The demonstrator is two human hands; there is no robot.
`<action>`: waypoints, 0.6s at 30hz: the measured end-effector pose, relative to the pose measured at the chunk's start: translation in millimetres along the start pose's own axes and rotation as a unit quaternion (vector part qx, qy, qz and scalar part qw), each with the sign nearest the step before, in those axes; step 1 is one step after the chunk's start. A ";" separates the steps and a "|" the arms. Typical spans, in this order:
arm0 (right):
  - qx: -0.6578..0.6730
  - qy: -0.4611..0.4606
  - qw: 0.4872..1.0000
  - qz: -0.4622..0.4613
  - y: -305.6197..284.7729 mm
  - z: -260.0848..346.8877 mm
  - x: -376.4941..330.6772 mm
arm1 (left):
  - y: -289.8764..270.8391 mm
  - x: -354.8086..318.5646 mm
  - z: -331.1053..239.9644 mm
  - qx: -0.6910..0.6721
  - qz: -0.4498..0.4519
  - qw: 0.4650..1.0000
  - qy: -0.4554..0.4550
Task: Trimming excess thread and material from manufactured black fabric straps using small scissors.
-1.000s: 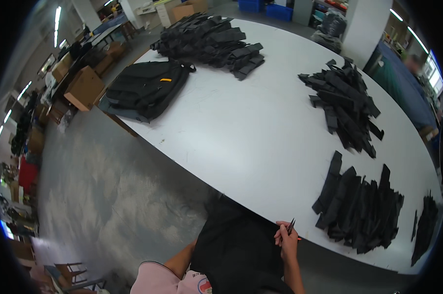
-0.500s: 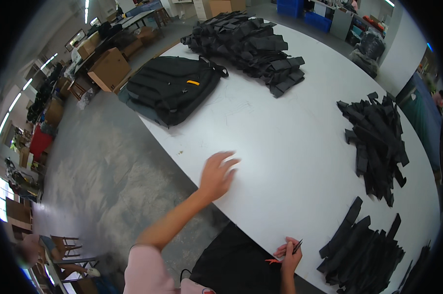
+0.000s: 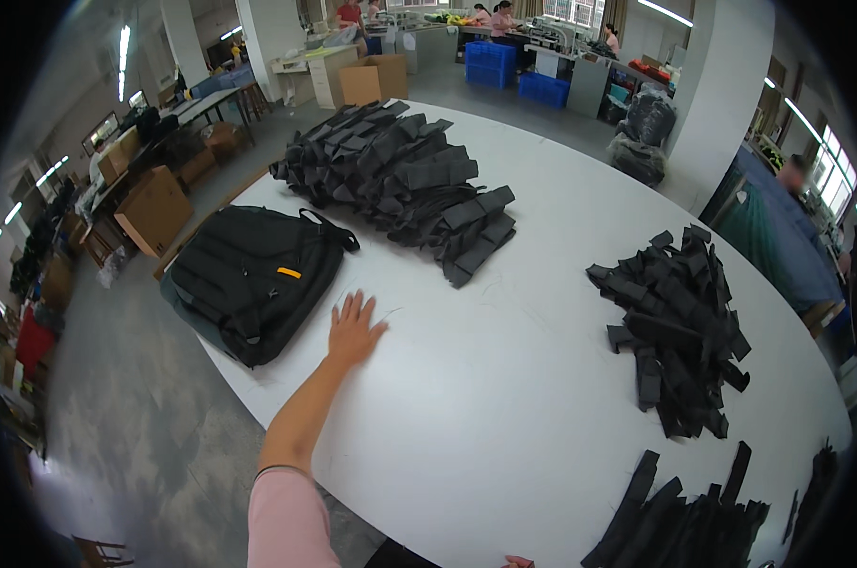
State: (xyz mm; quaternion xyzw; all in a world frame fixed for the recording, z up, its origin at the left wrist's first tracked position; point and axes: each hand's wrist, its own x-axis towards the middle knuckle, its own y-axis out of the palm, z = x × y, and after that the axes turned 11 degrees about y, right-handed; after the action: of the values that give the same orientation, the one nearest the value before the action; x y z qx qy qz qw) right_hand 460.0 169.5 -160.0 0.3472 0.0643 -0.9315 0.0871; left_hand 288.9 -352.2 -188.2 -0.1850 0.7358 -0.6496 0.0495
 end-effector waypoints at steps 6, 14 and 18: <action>0.017 -0.026 0.999 0.009 -0.8 9.0 3.9 | -21.0 -221.3 32.7 0.062 -0.091 0.966 -0.232; 0.035 0.011 0.997 0.061 -23.9 22.5 0.5 | 13.8 -422.7 21.0 -0.442 -0.171 0.675 -0.565; -0.108 -0.201 0.973 -0.044 -49.0 48.9 -6.8 | 2.3 -375.6 -29.3 -0.408 -0.198 0.774 -0.442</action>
State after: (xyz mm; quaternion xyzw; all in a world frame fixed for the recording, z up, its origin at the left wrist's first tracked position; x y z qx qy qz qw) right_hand 423.8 209.3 -115.9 0.1384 0.1613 -0.9726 0.0938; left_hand 627.3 -198.2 -249.0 -0.5960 0.7761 -0.1308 0.1593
